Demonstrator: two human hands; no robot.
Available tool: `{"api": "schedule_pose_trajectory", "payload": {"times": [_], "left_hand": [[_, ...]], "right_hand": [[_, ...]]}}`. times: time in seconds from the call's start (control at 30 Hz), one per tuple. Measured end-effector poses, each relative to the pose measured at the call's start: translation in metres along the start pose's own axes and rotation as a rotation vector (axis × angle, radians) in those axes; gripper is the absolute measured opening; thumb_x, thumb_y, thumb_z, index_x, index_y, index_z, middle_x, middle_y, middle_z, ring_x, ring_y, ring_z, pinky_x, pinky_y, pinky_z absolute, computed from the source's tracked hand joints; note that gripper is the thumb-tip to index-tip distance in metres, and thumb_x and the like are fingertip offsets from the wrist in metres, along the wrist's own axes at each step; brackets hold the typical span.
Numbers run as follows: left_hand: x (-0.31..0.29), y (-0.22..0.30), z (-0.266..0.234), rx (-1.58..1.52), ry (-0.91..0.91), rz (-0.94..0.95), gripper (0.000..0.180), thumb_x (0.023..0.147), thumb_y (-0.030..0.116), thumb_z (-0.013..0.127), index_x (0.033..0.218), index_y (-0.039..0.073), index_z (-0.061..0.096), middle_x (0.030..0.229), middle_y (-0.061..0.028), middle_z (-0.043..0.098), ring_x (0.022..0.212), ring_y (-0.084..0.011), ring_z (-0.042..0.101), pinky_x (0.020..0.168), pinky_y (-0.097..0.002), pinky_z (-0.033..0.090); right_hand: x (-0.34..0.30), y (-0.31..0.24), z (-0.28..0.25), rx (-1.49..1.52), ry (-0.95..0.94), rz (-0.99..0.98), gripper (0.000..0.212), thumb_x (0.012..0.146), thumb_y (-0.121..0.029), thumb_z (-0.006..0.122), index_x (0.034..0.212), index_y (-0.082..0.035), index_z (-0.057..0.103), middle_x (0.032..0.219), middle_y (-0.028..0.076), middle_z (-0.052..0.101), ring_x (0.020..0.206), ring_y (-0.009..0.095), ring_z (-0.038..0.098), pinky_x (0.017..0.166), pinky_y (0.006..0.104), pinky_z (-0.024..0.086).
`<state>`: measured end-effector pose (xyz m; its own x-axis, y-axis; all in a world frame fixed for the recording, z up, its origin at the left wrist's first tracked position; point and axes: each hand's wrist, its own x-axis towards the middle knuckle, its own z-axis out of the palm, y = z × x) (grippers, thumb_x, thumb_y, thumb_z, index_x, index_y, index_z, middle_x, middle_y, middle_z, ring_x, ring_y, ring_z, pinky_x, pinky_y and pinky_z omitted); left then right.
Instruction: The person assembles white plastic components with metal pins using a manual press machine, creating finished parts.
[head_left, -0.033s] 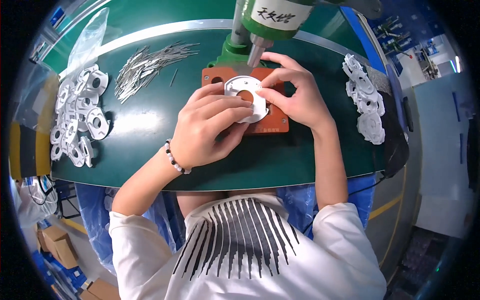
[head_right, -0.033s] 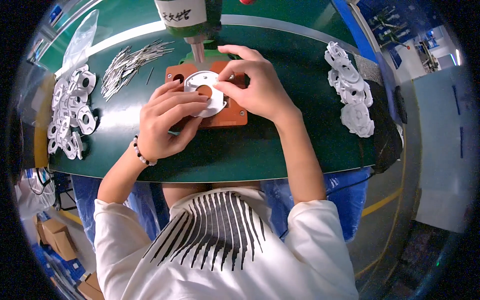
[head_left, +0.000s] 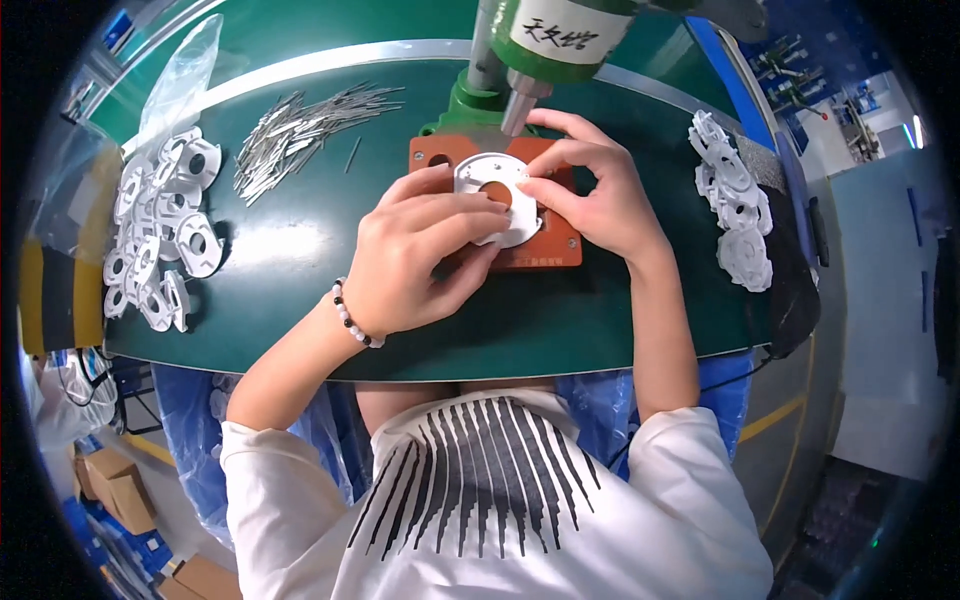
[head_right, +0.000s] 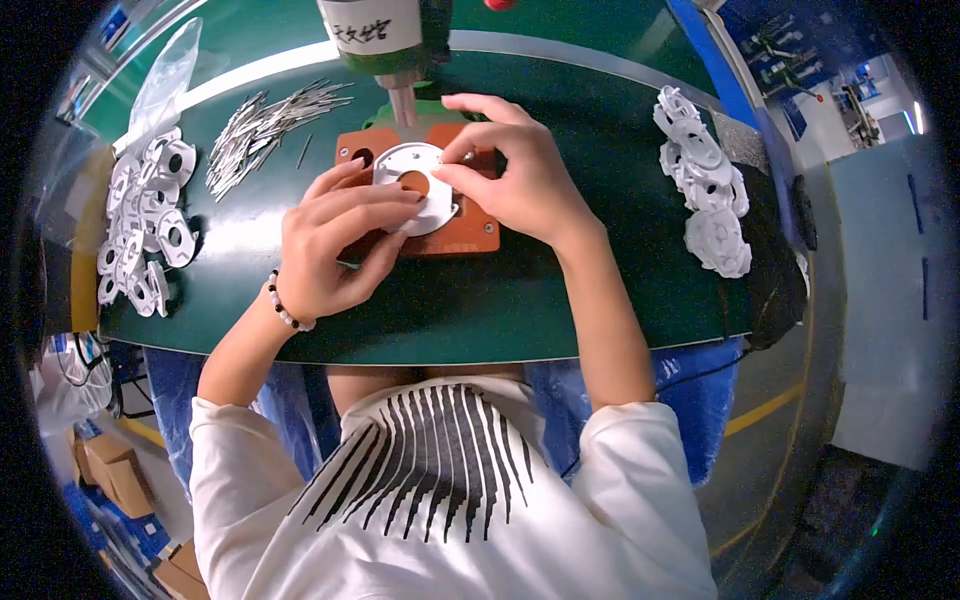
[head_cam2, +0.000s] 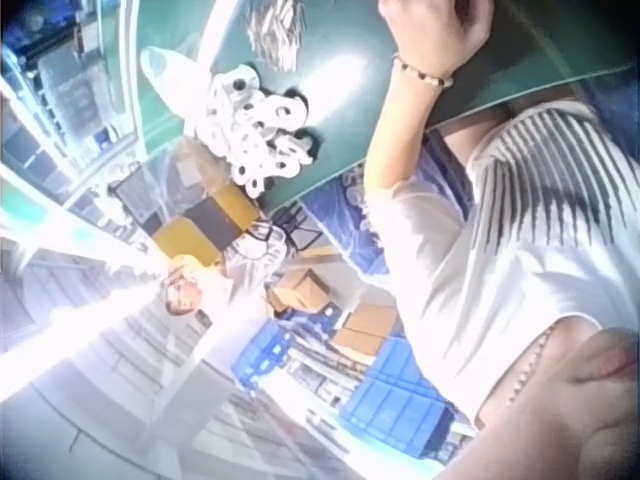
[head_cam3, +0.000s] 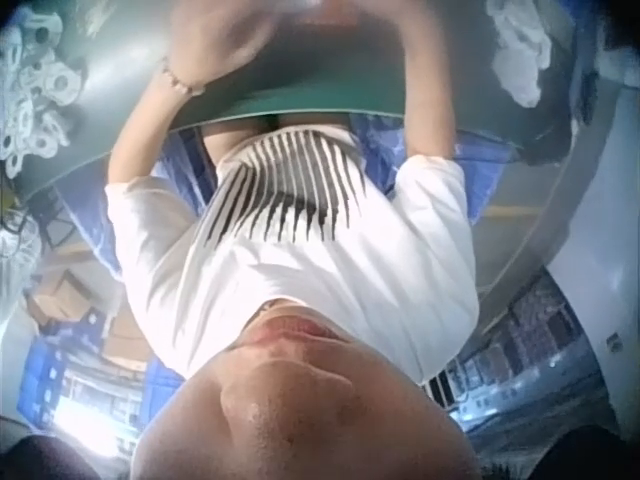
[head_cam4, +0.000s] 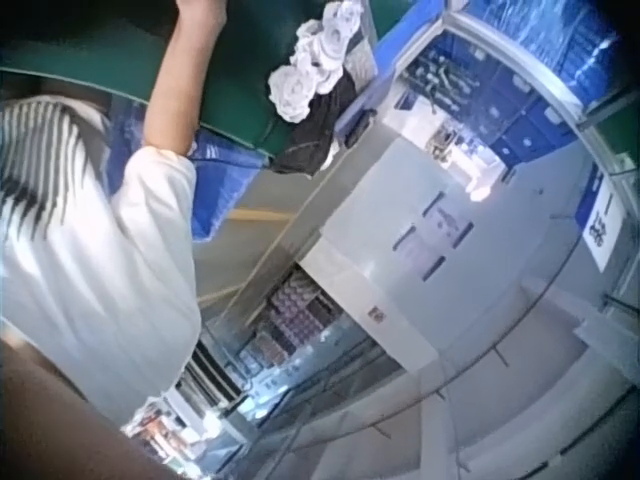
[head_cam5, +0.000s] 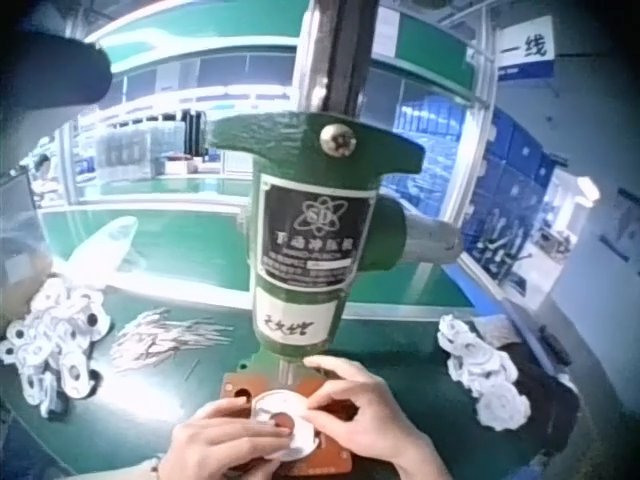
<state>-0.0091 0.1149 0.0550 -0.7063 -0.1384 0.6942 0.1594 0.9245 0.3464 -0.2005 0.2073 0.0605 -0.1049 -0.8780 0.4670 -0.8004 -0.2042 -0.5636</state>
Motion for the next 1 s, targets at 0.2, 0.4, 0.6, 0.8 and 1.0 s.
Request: {"api": "schedule_pose_trajectory", "payload": {"times": [0.2, 0.4, 0.6, 0.8, 1.0], "left_hand": [[-0.001, -0.003, -0.010, -0.258, -0.030, -0.167, 0.025, 0.071, 0.011, 0.065, 0.095, 0.007, 0.061, 0.096, -0.0091, 0.064, 0.092, -0.0243, 0.061, 0.095, -0.0422, 0.040], [-0.001, -0.081, -0.038, 0.247, 0.183, -0.565, 0.027, 0.075, 0.017, 0.070, 0.093, 0.001, 0.060, 0.090, -0.0128, 0.061, 0.077, -0.0196, 0.059, 0.068, -0.0259, 0.046], [-0.036, -0.120, -0.022, 0.533, -0.129, -0.673, 0.023, 0.075, 0.021, 0.066, 0.085, 0.002, 0.057, 0.087, -0.0170, 0.054, 0.083, -0.0342, 0.055, 0.072, -0.0408, 0.045], [-0.034, -0.111, -0.011, 0.535, 0.047, -0.453, 0.012, 0.079, 0.008, 0.058, 0.084, 0.001, 0.049, 0.081, -0.0179, 0.055, 0.076, -0.0354, 0.053, 0.070, -0.0416, 0.043], [-0.021, -0.098, -0.013, -0.353, 0.153, -0.814, 0.013, 0.085, 0.003, 0.050, 0.098, 0.002, 0.046, 0.067, -0.0060, 0.056, 0.062, -0.0154, 0.056, 0.057, -0.0277, 0.043]], "right_hand": [[-0.001, -0.003, 0.000, 0.251, 0.072, 0.083, 0.016, 0.070, -0.006, 0.071, 0.084, -0.006, 0.063, 0.115, 0.012, 0.058, 0.100, 0.023, 0.058, 0.083, 0.0307, 0.046], [-0.004, 0.005, -0.003, 0.340, 0.257, 0.094, 0.012, 0.077, -0.006, 0.066, 0.089, -0.006, 0.062, 0.107, 0.009, 0.061, 0.101, 0.022, 0.058, 0.087, 0.0321, 0.045], [-0.004, -0.005, 0.006, 0.302, 0.218, 0.072, 0.008, 0.080, -0.006, 0.063, 0.087, -0.004, 0.062, 0.102, 0.010, 0.063, 0.093, 0.021, 0.060, 0.082, 0.0310, 0.047], [-0.006, -0.005, 0.004, 0.261, 0.260, 0.042, 0.004, 0.080, -0.006, 0.063, 0.082, -0.003, 0.063, 0.100, 0.010, 0.064, 0.092, 0.021, 0.061, 0.081, 0.0316, 0.048], [-0.009, -0.005, 0.004, 0.245, 0.276, 0.028, 0.004, 0.079, -0.006, 0.063, 0.081, -0.002, 0.063, 0.099, 0.009, 0.064, 0.091, 0.021, 0.061, 0.081, 0.0315, 0.048]]}}
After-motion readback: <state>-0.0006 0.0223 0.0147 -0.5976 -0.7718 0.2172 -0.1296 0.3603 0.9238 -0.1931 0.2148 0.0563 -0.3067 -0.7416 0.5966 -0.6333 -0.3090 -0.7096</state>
